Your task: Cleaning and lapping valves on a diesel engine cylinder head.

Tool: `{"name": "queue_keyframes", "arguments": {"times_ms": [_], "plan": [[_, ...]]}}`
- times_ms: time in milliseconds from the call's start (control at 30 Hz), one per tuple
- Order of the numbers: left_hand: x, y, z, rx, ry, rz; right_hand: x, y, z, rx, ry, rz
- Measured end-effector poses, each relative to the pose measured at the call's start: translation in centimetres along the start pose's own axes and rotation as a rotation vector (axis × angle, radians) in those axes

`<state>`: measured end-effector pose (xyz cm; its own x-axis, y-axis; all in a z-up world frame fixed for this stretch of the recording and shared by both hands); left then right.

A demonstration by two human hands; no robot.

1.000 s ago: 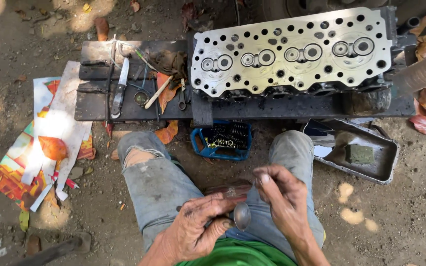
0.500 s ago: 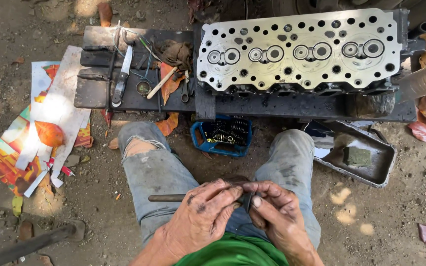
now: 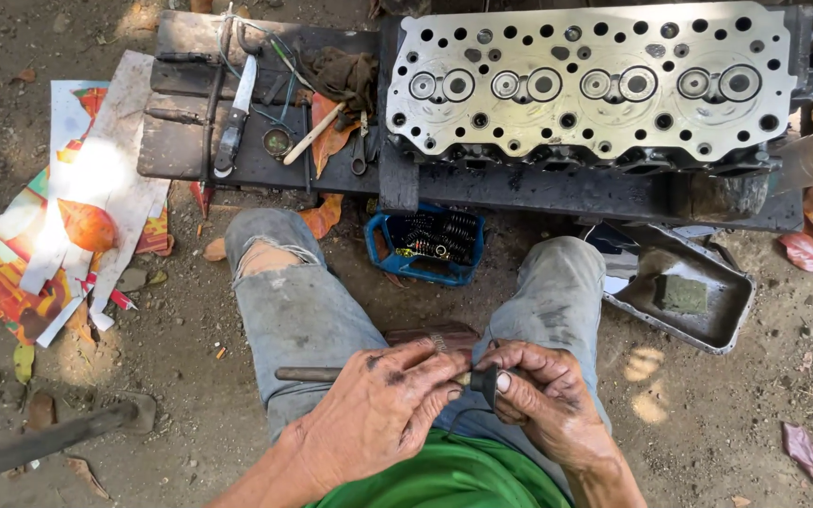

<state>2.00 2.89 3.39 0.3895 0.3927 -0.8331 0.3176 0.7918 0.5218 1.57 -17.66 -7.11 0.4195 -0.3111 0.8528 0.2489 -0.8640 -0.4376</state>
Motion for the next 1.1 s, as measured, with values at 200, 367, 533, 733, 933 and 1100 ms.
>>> {"name": "queue_keyframes", "arguments": {"times_ms": [200, 367, 533, 733, 933, 1100], "plan": [[0.5, -1.0, -0.6, 0.015, -0.076, 0.125, 0.8, -0.1, -0.2, 0.001, 0.004, -0.169], [0.5, -1.2, -0.7, -0.045, -0.127, 0.109, 0.4, -0.3, -0.5, -0.028, 0.013, -0.128], [-0.3, -0.8, -0.1, -0.093, -0.183, -0.036, 0.5, -1.0, -0.3, 0.021, 0.078, 0.017], [-0.2, -1.2, 0.1, -0.111, -0.159, 0.018, 1.4, -1.2, -1.2, -0.092, 0.213, -0.16], [0.3, -1.7, -0.5, 0.006, -0.251, 0.194, 1.3, -1.0, -1.8, -0.121, 0.197, -0.42], [1.3, -2.8, -1.5, -0.015, -0.285, 0.28, -0.4, -0.3, -2.5, -0.154, 0.139, -0.344]]}}
Point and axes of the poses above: each hand's wrist, its own z-axis towards the middle knuckle, its own y-axis out of the back of the hand, x = y × z, the point moved 4 cm from there along z, towards the middle knuckle, and after that the axes turned 10 degrees about -z, right-handed, at the moved point
